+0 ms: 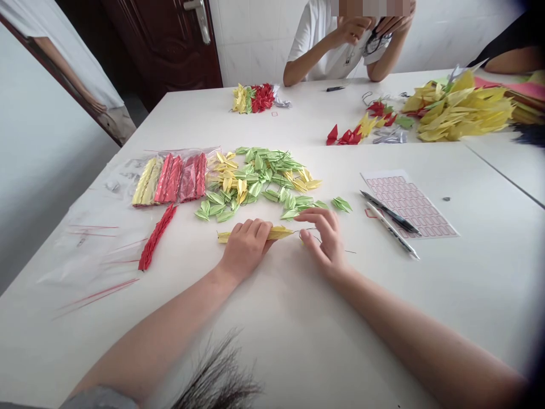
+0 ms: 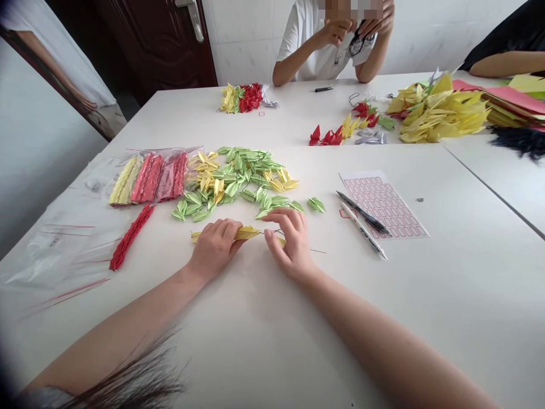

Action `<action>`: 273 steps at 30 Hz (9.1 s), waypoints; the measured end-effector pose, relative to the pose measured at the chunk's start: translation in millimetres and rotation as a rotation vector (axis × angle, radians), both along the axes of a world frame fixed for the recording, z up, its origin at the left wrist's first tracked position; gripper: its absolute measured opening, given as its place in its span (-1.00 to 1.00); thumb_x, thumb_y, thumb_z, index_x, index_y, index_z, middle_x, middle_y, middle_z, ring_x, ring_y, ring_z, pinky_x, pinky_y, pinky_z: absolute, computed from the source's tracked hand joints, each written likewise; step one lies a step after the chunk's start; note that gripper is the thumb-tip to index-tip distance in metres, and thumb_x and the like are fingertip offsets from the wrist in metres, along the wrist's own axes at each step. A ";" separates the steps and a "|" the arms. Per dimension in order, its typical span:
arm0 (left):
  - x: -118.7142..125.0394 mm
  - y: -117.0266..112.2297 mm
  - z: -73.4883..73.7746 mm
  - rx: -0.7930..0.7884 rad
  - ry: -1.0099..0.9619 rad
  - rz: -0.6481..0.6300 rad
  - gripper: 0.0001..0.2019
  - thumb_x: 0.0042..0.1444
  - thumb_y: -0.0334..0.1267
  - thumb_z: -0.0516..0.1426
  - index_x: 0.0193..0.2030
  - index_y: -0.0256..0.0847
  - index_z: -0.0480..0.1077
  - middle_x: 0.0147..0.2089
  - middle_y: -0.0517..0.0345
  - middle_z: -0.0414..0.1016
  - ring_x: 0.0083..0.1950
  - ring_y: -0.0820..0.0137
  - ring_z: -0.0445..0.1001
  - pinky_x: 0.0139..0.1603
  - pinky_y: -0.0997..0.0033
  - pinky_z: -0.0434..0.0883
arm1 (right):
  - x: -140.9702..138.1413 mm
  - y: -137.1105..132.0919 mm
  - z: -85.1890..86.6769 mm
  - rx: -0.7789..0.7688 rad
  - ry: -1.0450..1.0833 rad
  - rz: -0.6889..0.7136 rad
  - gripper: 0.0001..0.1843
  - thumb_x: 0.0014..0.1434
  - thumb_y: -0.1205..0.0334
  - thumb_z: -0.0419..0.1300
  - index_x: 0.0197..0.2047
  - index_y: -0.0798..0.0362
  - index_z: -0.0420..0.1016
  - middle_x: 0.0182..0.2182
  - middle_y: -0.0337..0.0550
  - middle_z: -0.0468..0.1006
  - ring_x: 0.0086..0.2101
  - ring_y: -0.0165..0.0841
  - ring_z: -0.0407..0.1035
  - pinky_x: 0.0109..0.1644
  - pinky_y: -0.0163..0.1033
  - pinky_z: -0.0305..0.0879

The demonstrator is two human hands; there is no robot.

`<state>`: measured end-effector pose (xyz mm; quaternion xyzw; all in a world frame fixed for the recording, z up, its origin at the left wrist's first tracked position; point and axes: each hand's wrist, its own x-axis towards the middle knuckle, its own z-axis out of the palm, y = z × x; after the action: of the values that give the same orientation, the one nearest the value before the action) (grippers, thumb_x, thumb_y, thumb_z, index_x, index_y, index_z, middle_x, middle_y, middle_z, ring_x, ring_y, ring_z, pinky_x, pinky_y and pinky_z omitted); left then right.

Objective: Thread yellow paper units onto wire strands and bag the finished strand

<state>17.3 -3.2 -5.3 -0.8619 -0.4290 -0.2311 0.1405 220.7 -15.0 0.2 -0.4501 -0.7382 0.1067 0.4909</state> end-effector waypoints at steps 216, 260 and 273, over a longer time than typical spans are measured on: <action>-0.5 -68.8 2.5 -0.220 0.042 0.354 -0.62 0.36 -0.25 0.01 0.23 -0.33 0.38 0.20 -0.21 0.44 0.28 0.03 0.38 0.16 0.10 0.45 | -44.7 -21.2 1.3 -0.110 -0.618 0.047 -0.80 0.38 0.27 0.04 -0.05 0.09 0.47 -0.10 0.02 0.54 -0.13 -0.18 0.37 -0.10 -0.11 0.26; -22.2 -60.8 4.1 -0.247 -0.105 0.212 -0.66 0.36 -0.32 -0.01 0.19 -0.18 0.43 0.06 -0.05 0.54 0.09 0.24 0.50 0.41 -0.01 0.12 | 76.1 -15.7 13.9 -0.487 -0.566 0.093 -0.89 0.23 0.24 0.03 -0.27 0.00 0.36 -0.26 -0.06 0.50 -0.19 -0.17 0.42 -0.07 0.01 0.36; -28.3 -57.4 9.0 -0.033 -0.310 0.139 -0.71 0.34 -0.33 0.04 0.15 -0.26 0.40 -0.05 -0.08 0.51 -0.03 0.27 0.50 0.03 0.31 0.39 | 52.9 -16.9 12.6 -0.408 -0.373 0.117 -0.87 0.29 0.17 0.10 -0.27 -0.01 0.40 -0.20 -0.04 0.49 -0.17 -0.19 0.41 -0.06 -0.03 0.37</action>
<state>-11.0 -60.5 3.7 -0.7865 -0.5076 -0.3439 0.0741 273.6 -31.9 12.8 -0.5081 -0.8038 0.1967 0.2386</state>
